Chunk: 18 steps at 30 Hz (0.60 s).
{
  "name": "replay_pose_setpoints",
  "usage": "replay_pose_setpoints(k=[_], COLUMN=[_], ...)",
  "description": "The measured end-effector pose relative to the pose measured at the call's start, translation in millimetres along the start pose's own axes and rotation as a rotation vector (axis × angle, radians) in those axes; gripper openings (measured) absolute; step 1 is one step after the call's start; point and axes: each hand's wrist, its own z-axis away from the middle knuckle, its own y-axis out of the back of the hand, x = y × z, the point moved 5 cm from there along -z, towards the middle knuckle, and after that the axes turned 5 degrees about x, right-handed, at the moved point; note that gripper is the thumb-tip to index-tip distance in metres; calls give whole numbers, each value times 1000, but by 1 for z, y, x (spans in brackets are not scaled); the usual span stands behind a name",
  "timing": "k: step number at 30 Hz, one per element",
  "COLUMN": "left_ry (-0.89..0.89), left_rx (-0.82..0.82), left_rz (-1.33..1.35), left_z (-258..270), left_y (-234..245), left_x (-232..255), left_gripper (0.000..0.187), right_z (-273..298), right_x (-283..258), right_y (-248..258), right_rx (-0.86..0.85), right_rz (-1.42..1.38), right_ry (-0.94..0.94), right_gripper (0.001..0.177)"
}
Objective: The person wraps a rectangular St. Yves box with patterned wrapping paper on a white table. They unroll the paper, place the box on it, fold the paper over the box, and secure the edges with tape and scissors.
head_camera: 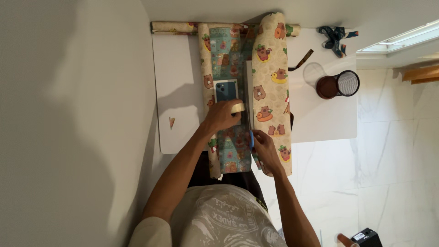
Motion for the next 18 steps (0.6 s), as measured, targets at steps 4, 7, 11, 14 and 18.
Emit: replay_pose_setpoints(k=[4, 7, 11, 14, 18], left_ry=[-46, 29, -27, -6, 43], left_rx=[22, -22, 32, 26, -8], left_rz=[7, 40, 37, 30, 25], left_z=[0, 0, 0, 0, 0], left_y=[2, 1, 1, 0, -3], left_x=[2, -2, 2, 4, -1], left_gripper=[52, 54, 51, 51, 51], right_z=[-17, -27, -29, -28, -29], right_x=[0, 0, 4, 6, 6], right_y=[4, 6, 9, 9, 6], right_rx=[-7, -10, 8, 10, 2], right_rz=[33, 55, 89, 99, 42], right_ry=[64, 41, 8, 60, 102], right_gripper=[43, 45, 43, 43, 42])
